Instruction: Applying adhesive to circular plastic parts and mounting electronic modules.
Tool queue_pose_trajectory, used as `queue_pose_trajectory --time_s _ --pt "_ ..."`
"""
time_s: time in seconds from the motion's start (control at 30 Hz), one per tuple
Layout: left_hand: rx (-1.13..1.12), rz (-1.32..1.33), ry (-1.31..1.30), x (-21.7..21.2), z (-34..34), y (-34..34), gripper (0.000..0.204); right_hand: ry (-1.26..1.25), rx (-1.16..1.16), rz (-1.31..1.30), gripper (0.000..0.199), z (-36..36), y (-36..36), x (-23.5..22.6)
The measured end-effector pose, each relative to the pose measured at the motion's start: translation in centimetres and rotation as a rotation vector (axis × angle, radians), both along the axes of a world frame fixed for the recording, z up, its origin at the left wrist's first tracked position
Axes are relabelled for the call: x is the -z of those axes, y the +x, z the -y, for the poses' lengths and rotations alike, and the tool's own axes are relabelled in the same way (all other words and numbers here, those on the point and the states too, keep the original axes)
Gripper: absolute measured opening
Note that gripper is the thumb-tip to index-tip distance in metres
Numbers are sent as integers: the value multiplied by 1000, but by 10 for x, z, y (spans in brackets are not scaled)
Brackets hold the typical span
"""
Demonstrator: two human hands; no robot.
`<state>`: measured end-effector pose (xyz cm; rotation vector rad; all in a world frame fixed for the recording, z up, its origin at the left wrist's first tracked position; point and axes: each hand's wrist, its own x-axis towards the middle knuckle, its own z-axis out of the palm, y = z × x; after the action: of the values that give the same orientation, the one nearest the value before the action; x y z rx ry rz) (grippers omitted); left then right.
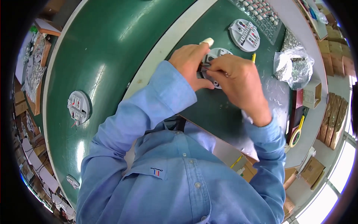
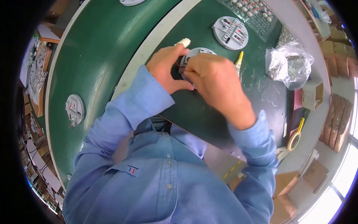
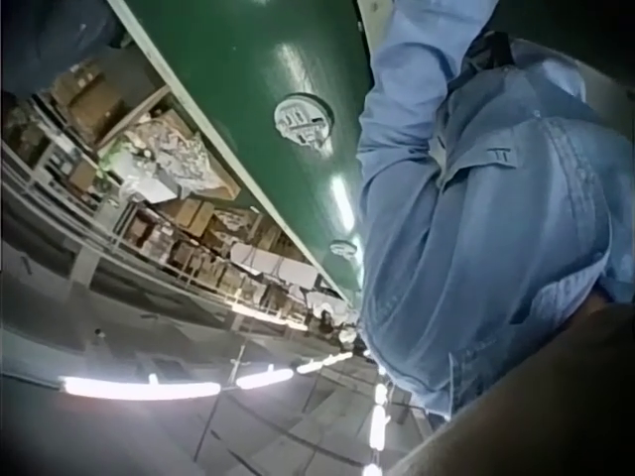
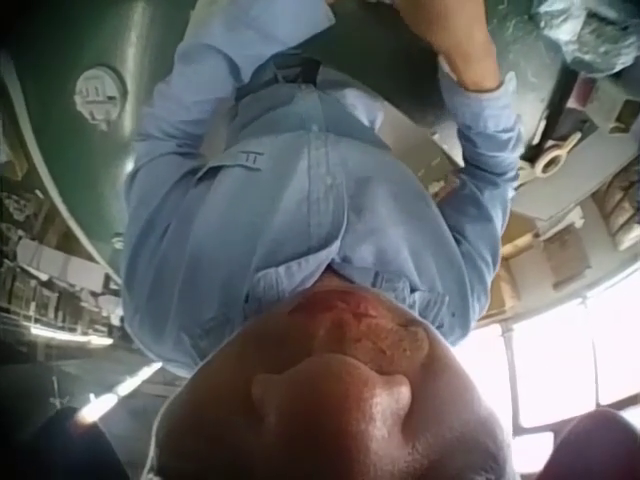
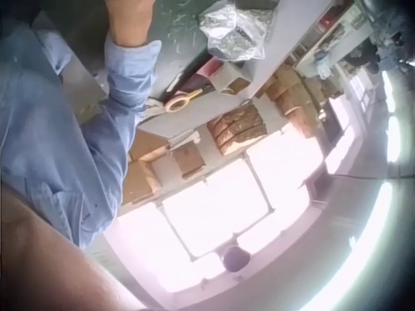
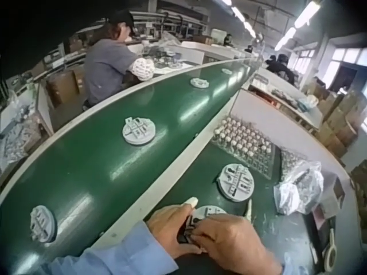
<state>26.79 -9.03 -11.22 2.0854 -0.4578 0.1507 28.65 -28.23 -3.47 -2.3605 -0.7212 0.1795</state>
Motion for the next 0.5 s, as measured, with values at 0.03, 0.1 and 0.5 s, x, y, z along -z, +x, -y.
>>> queue_pose_trajectory --time_s 0.03,0.1,0.5 --pt "12 -13 1 2 3 2 103 -24 -53 -65 13 0 7 0" --pt "29 -28 -5 6 7 5 102 11 -28 9 13 4 2 12" --pt "-40 199 -85 6 7 10 82 46 200 241 16 15 -15 7"
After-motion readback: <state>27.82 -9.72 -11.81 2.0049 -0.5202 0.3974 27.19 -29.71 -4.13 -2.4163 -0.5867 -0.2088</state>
